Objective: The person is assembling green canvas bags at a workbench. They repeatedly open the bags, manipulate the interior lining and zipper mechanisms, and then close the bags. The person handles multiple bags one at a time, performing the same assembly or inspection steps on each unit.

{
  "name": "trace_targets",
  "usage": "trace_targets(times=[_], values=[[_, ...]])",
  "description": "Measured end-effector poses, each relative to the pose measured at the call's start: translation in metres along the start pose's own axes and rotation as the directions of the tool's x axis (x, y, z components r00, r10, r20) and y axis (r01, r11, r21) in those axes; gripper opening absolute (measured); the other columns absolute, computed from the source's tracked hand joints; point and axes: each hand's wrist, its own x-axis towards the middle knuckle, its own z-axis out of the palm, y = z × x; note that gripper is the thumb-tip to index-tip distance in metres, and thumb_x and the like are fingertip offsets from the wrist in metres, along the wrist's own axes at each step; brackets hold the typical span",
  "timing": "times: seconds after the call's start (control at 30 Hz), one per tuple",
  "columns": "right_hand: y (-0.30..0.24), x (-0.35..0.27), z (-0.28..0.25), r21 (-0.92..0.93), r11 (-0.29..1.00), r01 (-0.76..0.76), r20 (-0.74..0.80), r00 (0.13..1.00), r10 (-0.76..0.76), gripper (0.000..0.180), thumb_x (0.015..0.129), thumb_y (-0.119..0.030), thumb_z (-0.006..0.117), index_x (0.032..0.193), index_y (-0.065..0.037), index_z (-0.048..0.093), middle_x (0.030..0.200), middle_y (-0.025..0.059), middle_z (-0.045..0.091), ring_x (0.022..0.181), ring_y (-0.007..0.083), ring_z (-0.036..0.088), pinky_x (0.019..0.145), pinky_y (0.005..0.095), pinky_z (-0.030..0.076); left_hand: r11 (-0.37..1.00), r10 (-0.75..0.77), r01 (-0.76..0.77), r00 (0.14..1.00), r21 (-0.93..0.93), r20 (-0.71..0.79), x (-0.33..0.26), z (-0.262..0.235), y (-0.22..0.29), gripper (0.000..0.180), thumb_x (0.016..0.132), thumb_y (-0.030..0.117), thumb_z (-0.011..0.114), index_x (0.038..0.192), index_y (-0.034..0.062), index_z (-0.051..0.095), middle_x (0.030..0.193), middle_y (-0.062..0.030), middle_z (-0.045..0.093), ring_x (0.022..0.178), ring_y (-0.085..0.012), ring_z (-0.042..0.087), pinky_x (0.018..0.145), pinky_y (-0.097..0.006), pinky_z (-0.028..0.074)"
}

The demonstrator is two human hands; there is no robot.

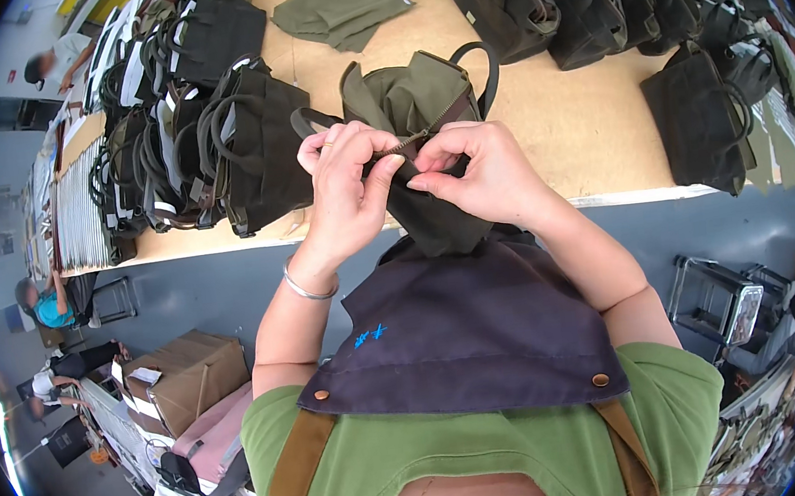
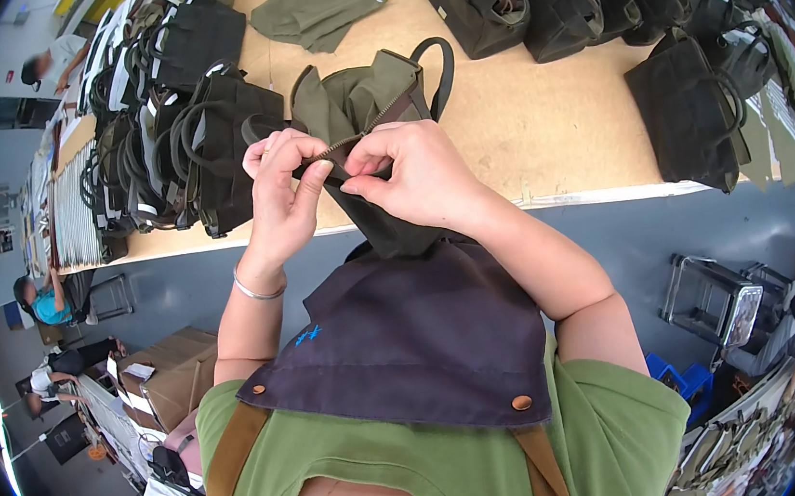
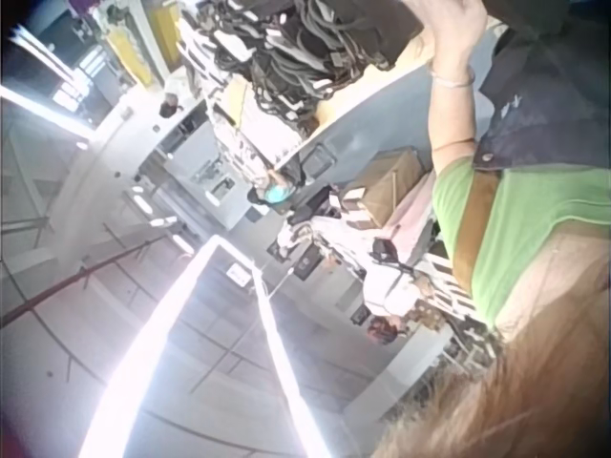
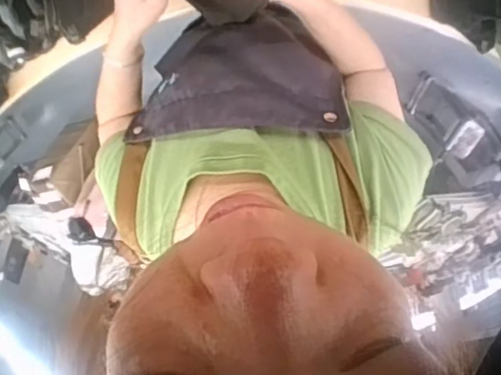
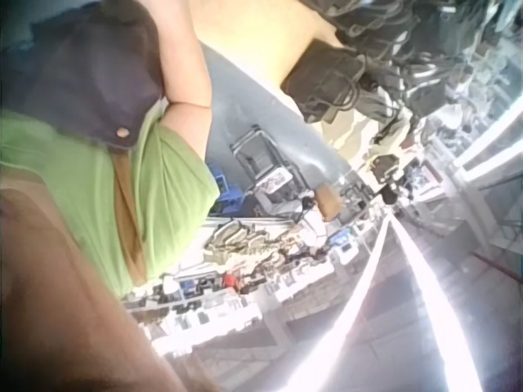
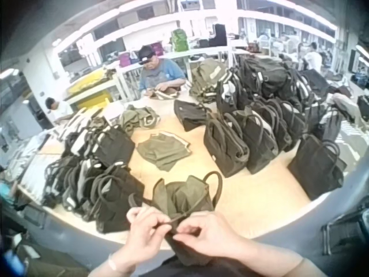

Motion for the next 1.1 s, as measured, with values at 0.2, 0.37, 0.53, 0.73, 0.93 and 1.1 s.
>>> trace_targets(times=[0.2,0.37,0.53,0.73,0.93,1.1], values=[[-0.003,0.000,-0.001,0.058,0.998,-0.007,-0.014,1.000,0.008,0.011,0.077,-0.003,0.078,0.082,0.001,0.069,0.074,0.0029,0.068,0.071,0.0072,0.061,0.066,0.0235,0.050,1.000,0.012,-0.012,0.999,-0.004,0.033,0.002,-0.003,0.003,0.010,0.082,0.004,0.065,0.088,0.0095,0.059,0.077,-0.0014,0.053,0.077,-0.0202,0.050,0.089,-0.036,0.027],[-0.002,0.001,0.004,0.098,0.994,-0.043,-0.058,0.997,0.049,0.017,0.076,-0.013,0.079,0.082,0.001,0.071,0.071,0.0070,0.070,0.065,0.0102,0.065,0.063,0.0261,0.052,1.000,0.023,-0.023,0.999,0.014,0.027,0.003,-0.005,0.006,0.009,0.082,0.005,0.065,0.087,0.0093,0.059,0.076,-0.0014,0.053,0.075,-0.0202,0.051,0.088,-0.036,0.028],[-0.002,-0.001,0.007,0.068,0.995,-0.069,-0.048,0.996,0.073,0.014,0.079,-0.011,0.076,0.078,0.001,0.069,0.067,0.0059,0.068,0.061,0.0086,0.062,0.059,0.0255,0.050,0.999,-0.020,0.018,0.999,0.034,0.038,0.002,-0.002,0.005,0.008,0.082,0.007,0.067,0.086,0.0088,0.060,0.075,-0.0013,0.054,0.073,-0.0200,0.051,0.087,-0.035,0.028],[0.003,0.005,-0.008,-0.212,0.928,0.306,0.041,0.951,-0.305,0.020,0.072,-0.018,0.080,0.082,-0.004,0.070,0.071,0.0081,0.069,0.064,0.0195,0.066,0.062,0.0317,0.051,0.999,-0.047,0.049,0.991,-0.008,0.128,0.004,-0.009,0.002,0.006,0.085,0.012,0.066,0.088,0.0088,0.062,0.077,-0.0007,0.056,0.076,-0.0186,0.053,0.087,-0.035,0.027],[-0.003,0.022,-0.048,-0.470,0.838,0.277,0.319,0.939,-0.131,0.038,0.064,-0.031,0.084,0.090,-0.006,0.070,0.085,0.0087,0.067,0.082,0.0269,0.065,0.070,0.0370,0.050,0.998,-0.057,0.056,0.962,0.012,0.267,0.006,-0.020,-0.003,0.003,0.087,0.013,0.066,0.087,0.0109,0.068,0.080,0.0018,0.051,0.086,-0.0150,0.048,0.094,-0.034,0.023],[-0.004,0.030,-0.054,-0.468,0.829,0.307,0.425,0.900,-0.093,0.038,0.062,-0.027,0.085,0.089,-0.005,0.070,0.082,0.0097,0.065,0.079,0.0281,0.064,0.069,0.0372,0.050,1.000,0.002,-0.004,0.979,0.008,0.202,0.007,-0.021,0.001,0.005,0.084,0.015,0.069,0.083,0.0109,0.069,0.080,0.0014,0.050,0.087,-0.0174,0.047,0.094,-0.035,0.023]])
